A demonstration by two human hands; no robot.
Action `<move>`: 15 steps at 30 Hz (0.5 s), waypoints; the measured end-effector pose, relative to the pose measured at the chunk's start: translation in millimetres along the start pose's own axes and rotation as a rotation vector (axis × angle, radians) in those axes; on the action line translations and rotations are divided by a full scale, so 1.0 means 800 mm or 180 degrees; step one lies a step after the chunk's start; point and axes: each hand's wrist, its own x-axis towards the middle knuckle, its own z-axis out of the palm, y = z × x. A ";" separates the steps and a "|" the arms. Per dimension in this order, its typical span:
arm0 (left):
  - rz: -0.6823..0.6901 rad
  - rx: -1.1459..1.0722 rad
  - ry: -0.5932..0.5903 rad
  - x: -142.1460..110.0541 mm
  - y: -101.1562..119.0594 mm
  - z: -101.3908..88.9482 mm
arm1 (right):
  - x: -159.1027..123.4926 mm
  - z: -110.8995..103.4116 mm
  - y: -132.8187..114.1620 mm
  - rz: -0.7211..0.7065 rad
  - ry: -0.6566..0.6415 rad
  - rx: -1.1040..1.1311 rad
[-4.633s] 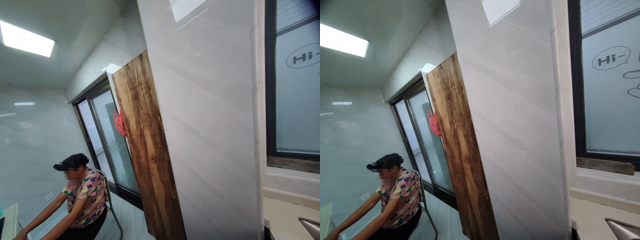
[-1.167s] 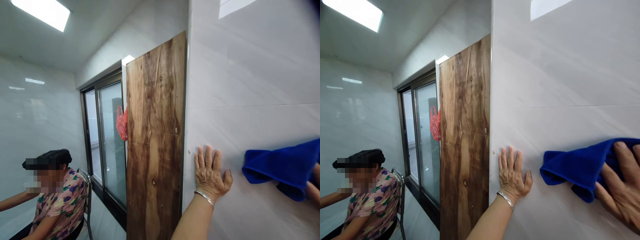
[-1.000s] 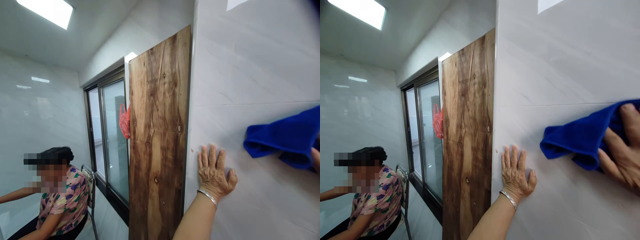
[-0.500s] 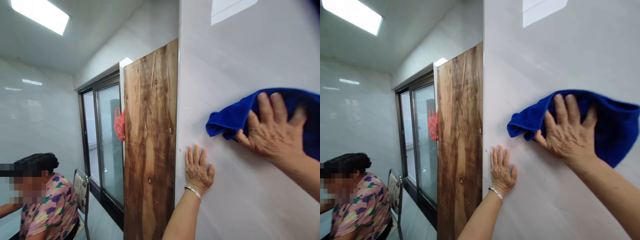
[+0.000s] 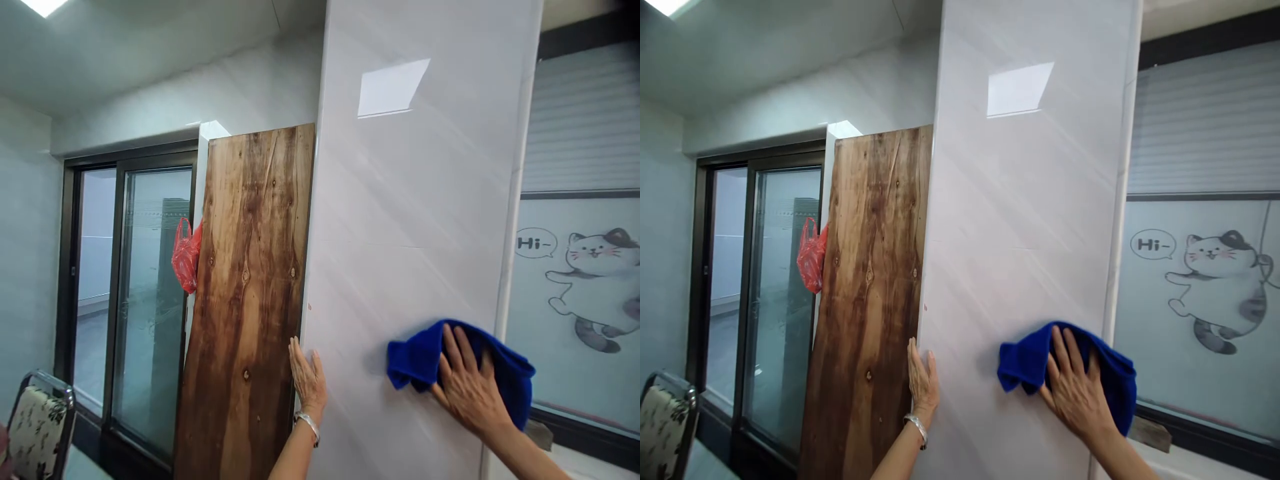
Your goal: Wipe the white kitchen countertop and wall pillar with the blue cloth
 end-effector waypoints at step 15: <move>0.0750 0.0240 0.0499 -0.004 -0.030 0.022 | 0.181 0.000 -0.155 -0.1158 0.0048 0.0192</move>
